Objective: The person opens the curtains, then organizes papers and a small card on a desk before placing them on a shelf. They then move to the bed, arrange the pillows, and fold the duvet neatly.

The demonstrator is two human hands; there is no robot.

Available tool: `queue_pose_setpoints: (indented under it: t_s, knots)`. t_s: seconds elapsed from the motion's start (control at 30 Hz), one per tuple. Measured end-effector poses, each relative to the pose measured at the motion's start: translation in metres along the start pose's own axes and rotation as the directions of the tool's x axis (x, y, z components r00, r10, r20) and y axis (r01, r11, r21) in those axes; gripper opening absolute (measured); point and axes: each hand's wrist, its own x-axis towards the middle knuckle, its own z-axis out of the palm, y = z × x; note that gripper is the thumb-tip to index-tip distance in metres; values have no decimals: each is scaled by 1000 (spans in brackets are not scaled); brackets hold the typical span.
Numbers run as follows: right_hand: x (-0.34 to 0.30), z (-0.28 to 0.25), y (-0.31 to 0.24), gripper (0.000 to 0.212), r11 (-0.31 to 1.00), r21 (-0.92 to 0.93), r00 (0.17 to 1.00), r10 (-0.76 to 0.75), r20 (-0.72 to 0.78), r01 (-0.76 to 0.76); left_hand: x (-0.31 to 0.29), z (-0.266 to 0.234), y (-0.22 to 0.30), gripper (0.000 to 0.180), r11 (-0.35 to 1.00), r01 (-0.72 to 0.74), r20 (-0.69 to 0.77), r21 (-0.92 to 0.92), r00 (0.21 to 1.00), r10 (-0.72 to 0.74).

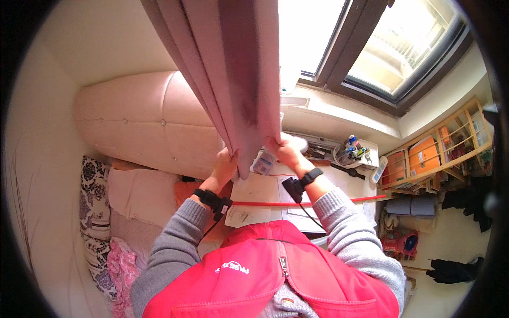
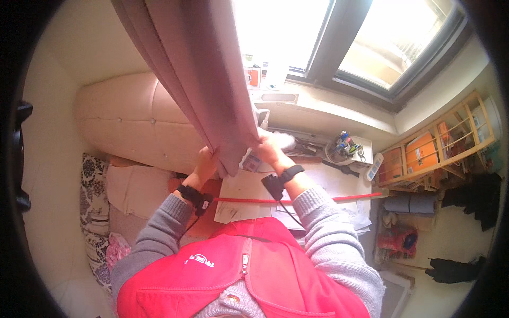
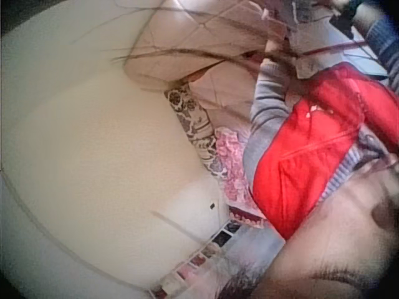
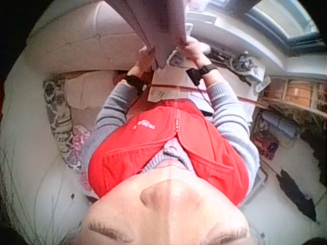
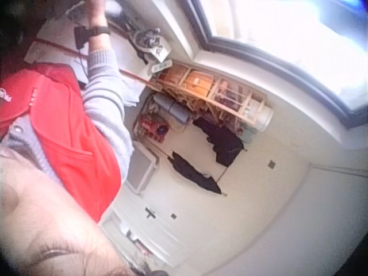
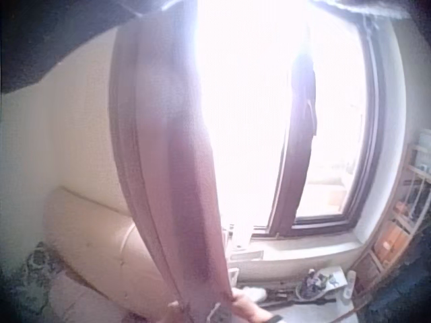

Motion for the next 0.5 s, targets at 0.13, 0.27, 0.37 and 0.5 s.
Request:
queue_pose_setpoints:
  t_s: [0.13, 0.27, 0.37, 0.5]
  knots:
    - [-5, 42, -10, 18, 991, 118, 992, -81, 100, 69, -21, 9, 18, 29, 950, 194, 49, -243, 981, -187]
    - [-12, 74, -17, 33, 913, -267, 951, -287, 113, 307, -30, 10, 29, 44, 902, -45, 52, -430, 996, 75]
    - [-26, 83, -13, 41, 937, -194, 951, -258, 171, 290, -26, 7, 27, 48, 971, 4, 65, -238, 998, 12]
    - [-28, 58, -5, 46, 972, -160, 919, -103, 380, 175, -24, 0, 16, 36, 968, 203, -185, -151, 956, -229]
